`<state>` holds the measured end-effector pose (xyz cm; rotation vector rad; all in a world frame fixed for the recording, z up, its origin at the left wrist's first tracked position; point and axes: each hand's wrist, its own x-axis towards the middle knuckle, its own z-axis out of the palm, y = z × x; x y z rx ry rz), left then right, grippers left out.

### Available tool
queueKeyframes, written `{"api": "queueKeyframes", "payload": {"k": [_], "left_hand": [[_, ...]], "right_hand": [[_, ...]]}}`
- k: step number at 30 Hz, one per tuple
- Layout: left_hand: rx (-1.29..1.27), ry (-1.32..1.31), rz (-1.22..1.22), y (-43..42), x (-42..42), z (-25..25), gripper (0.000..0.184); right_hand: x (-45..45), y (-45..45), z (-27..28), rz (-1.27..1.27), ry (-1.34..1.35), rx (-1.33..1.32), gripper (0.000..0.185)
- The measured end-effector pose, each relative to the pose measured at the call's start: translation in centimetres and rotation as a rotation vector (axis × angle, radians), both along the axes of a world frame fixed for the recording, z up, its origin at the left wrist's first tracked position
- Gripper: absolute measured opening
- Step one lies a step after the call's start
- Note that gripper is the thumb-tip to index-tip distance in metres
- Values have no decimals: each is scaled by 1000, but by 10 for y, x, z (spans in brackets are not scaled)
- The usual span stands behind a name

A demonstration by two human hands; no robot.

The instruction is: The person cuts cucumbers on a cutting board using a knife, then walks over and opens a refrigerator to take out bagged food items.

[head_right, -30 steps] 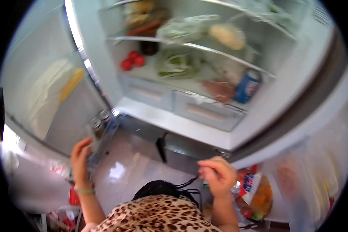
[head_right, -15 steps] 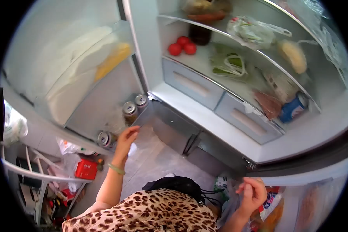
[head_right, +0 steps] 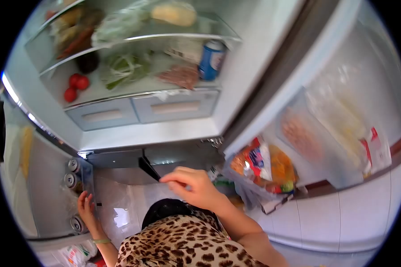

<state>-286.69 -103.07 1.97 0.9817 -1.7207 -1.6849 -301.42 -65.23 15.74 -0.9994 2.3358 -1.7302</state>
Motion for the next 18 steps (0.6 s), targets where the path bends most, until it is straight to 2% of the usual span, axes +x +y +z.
{"api": "queueKeyframes", "payload": {"k": [4,7,9,13,18], "left_hand": [[-34,-1,-35,-3,1,-13,29],[-64,-24,-53,-8,-1,-16,27],[-80,-40,-38,-17,6,-16,27],[-53,7,4,-6,-2,-11,23],[-29,20,26,-6,2,-7,19]], "right_hand": [[16,-3,-13,101,-14,177,16],[24,-1,-26,111,55,172,17],[25,6,-35,106,-24,311,19],[19,31,-78,38,-70,665,24],[-5,24,-145,41,-205,674,32]]}}
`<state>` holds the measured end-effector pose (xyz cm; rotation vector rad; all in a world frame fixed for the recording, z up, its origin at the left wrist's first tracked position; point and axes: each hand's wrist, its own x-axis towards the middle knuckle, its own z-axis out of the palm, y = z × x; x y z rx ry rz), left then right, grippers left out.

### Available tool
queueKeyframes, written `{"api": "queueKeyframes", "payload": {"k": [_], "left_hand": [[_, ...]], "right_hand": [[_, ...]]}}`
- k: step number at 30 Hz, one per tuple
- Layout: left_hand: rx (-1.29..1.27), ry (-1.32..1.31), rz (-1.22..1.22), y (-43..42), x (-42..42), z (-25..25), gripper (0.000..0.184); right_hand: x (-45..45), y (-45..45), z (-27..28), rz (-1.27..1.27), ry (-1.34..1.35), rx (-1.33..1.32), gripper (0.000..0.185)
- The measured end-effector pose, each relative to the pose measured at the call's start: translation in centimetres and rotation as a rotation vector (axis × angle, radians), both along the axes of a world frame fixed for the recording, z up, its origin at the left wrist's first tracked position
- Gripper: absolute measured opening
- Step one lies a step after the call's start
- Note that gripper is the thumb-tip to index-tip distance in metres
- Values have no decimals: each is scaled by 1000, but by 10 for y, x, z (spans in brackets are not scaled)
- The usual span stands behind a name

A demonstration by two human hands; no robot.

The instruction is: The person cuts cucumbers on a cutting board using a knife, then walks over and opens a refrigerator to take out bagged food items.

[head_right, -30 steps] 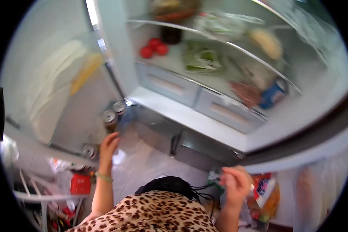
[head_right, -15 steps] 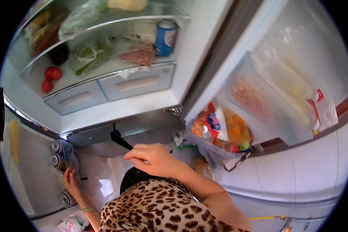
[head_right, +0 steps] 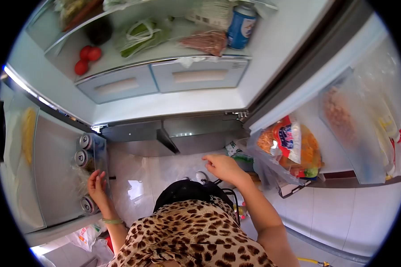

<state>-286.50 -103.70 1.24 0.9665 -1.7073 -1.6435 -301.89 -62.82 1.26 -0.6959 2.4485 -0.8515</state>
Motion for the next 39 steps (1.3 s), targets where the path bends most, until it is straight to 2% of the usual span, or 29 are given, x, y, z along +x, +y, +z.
{"api": "queueKeyframes", "payload": {"k": [2,7,9,11,15,18,20,22,24,27,30,32,34,36,37,38,39], "left_hand": [[14,4,9,-1,0,2,17],[53,7,2,-8,6,4,17],[48,6,-13,-11,9,2,17],[32,1,-26,-13,13,5,17],[33,-8,-36,-22,21,1,17],[19,8,-62,-26,27,-5,17],[4,1,-86,-26,29,-1,17],[-10,-1,-102,-27,32,4,17],[-11,8,-105,-26,33,5,17],[-15,2,-179,-17,34,7,17],[32,29,-282,3,28,6,17],[63,23,-392,17,21,3,17],[99,20,-491,29,18,2,17],[108,-8,-556,43,11,7,16],[108,-20,-588,49,6,9,16],[121,-7,-627,54,1,10,16],[132,4,-667,58,-5,10,16]], "right_hand": [[-15,-26,-19,24,-10,-57,34],[-56,-138,-55,229,107,137,36],[-76,-180,-75,331,95,446,37],[-87,-202,-103,372,146,645,32],[-90,-223,-152,341,137,826,29],[-78,-230,-184,312,207,982,35],[-77,-227,-182,285,200,950,37],[-75,-225,-176,395,238,982,37],[-76,-220,-166,644,325,1087,37],[-54,-220,-158,426,236,983,36],[-5,-193,-179,413,152,865,37],[41,-143,-123,259,2,524,39],[88,-75,-133,298,76,134,43],[120,1,-158,179,-77,19,43],[134,36,-154,-104,-375,13,45],[147,67,-144,-302,-395,31,42],[166,103,-175,-527,-326,-114,40]]}}
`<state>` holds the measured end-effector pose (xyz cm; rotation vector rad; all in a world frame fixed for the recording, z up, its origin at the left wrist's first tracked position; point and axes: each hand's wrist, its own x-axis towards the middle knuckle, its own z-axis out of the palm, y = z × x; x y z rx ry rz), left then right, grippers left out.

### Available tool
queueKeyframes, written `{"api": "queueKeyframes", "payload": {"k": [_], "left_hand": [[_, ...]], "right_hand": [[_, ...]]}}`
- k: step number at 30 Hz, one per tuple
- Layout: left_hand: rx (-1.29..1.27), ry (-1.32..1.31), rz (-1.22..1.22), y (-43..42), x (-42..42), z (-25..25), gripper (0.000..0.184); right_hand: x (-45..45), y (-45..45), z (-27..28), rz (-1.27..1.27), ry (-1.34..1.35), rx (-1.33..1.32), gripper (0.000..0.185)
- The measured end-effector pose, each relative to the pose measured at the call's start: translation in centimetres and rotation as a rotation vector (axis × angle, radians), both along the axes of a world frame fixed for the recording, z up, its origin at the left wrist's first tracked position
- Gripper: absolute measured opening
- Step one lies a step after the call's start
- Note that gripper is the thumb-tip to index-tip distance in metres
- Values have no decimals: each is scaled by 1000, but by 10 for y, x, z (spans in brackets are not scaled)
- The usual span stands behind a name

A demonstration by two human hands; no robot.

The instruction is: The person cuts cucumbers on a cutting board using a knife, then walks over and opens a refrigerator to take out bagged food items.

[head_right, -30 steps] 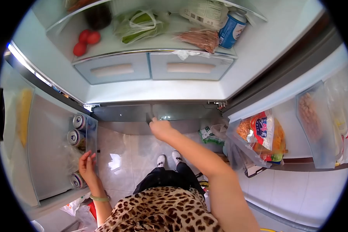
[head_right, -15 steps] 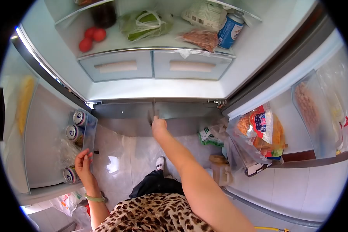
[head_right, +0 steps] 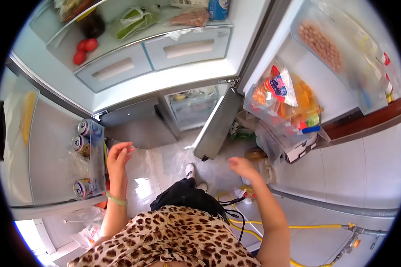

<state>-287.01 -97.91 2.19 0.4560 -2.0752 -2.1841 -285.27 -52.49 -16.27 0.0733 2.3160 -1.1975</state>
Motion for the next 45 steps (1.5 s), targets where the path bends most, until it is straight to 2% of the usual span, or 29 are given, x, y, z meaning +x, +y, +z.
{"api": "queueKeyframes", "payload": {"k": [1,2,3,6,9,10,12,14,20,23,25,28,29,31,33,36,41,43,45], "left_hand": [[12,11,-39,4,-5,1,16],[12,18,-64,8,-11,4,16],[12,24,-93,14,-19,7,16],[20,24,-161,32,-38,14,17],[34,-5,-244,47,-66,7,17],[57,-37,-278,52,-77,-3,17],[105,-127,-342,64,-99,-29,17],[152,-253,-426,76,-123,-64,18],[83,-564,-576,104,-180,-150,25],[86,-611,-539,103,-199,-176,24],[89,-570,-520,109,-209,-169,23],[75,-484,-561,117,-221,-129,22],[87,-442,-585,117,-227,-112,22],[82,-351,-616,116,-241,-76,22],[86,-255,-616,112,-254,-43,22],[122,-150,-603,106,-268,-12,21],[180,-269,-582,104,-259,-32,21],[229,-442,-620,107,-240,-67,23],[336,-572,-672,108,-222,-118,26]], "right_hand": [[12,22,-3,-132,66,-17,39],[18,42,-23,-288,78,-151,43],[20,43,9,-483,-99,-254,47],[21,28,51,-794,-77,-324,52],[19,39,6,-813,224,-217,52],[20,44,2,-761,351,39,53],[20,55,-7,-810,482,215,50],[17,79,-19,-848,501,215,46],[5,75,-4,-888,583,463,48],[9,54,3,-984,642,540,46],[19,32,15,-1010,702,593,39],[39,-1,25,-965,725,434,30],[43,-8,26,-882,689,498,28],[43,-30,36,-800,629,456,30],[30,-45,47,-879,478,151,32],[1,-61,65,-814,531,114,31],[-30,-83,48,-698,542,-9,24],[-35,-93,55,-591,428,75,22],[-39,-100,57,-546,291,7,23]]}}
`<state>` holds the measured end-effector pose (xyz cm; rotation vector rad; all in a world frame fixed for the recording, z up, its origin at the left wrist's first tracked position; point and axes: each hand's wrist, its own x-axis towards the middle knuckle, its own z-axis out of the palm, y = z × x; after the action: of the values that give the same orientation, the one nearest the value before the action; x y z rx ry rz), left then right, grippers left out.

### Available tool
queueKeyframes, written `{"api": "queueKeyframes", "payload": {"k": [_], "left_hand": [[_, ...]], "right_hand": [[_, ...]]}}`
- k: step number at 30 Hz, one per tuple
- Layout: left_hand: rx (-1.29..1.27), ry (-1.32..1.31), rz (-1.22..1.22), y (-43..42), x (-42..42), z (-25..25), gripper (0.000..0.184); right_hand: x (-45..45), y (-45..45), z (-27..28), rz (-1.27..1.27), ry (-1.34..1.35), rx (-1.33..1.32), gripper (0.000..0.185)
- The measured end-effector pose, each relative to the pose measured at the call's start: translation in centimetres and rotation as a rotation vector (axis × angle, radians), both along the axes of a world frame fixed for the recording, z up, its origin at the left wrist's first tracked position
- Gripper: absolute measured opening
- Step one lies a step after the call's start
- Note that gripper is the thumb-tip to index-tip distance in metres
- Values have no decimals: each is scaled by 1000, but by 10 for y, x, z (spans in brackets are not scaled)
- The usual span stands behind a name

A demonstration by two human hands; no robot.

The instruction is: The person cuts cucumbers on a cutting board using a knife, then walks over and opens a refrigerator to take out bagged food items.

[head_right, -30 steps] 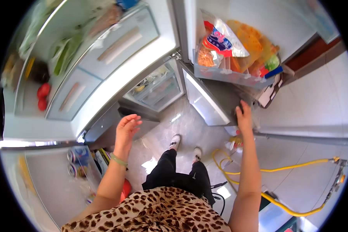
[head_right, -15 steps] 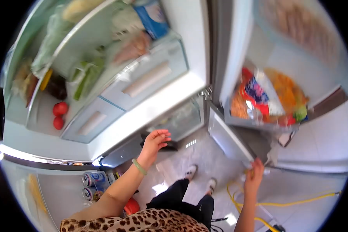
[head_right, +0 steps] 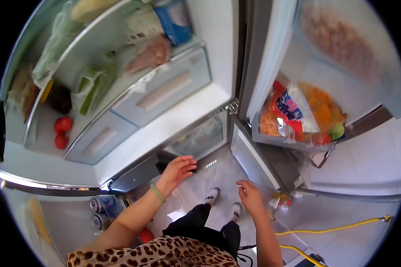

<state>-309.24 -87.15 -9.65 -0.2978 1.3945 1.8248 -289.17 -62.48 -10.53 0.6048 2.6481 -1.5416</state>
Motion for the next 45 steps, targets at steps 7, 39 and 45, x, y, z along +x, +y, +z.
{"api": "queueKeyframes", "payload": {"k": [7,39,45], "left_hand": [[-41,-154,68,17,8,-44,27],[-766,1989,588,-3,-214,452,28],[157,1484,207,-2,-80,423,21]], "right_hand": [[5,-17,-34,129,-87,-35,23],[26,-30,5,176,39,0,21],[19,-35,2,245,79,-214,25]]}}
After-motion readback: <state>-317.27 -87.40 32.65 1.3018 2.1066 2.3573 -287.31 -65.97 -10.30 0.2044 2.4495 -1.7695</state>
